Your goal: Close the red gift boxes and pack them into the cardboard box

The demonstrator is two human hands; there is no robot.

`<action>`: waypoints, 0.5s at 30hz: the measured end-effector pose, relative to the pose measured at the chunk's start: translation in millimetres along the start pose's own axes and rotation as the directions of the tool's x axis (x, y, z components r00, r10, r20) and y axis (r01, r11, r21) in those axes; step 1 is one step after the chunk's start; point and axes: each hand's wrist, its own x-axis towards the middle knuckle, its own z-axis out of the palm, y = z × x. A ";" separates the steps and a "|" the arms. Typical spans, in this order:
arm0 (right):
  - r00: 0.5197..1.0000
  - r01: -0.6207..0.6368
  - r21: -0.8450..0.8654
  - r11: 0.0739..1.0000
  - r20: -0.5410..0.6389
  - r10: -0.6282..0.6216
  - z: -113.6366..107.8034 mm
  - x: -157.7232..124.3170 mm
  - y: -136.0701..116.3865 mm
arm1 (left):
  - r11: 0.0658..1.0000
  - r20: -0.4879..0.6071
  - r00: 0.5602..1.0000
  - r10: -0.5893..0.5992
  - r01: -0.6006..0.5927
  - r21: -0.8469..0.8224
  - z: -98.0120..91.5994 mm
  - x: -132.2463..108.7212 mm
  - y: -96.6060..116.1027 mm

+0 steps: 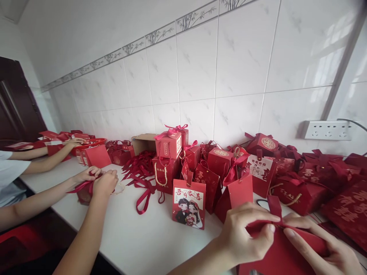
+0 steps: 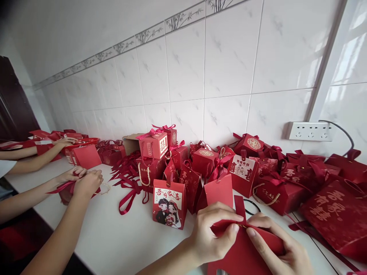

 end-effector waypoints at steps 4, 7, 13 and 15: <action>1.000 -0.006 0.006 1.000 0.001 0.006 0.3 1.8 -3.4 | 1.000 0.001 1.000 0.000 0.000 0.001 -0.4 0.1 0.4; 1.000 0.016 -0.005 1.000 -0.003 -0.016 0.6 2.8 -5.2 | 1.000 0.010 1.000 -0.009 0.009 0.010 -1.0 0.2 1.3; 0.999 0.048 -0.015 0.999 -0.008 -0.048 0.6 2.1 -5.1 | 1.000 0.011 1.000 -0.007 0.007 0.011 -1.0 0.3 1.4; 0.998 0.057 -0.013 0.998 -0.008 -0.057 0.4 2.6 -5.8 | 1.000 0.008 1.000 -0.001 0.001 0.008 -0.7 0.5 1.2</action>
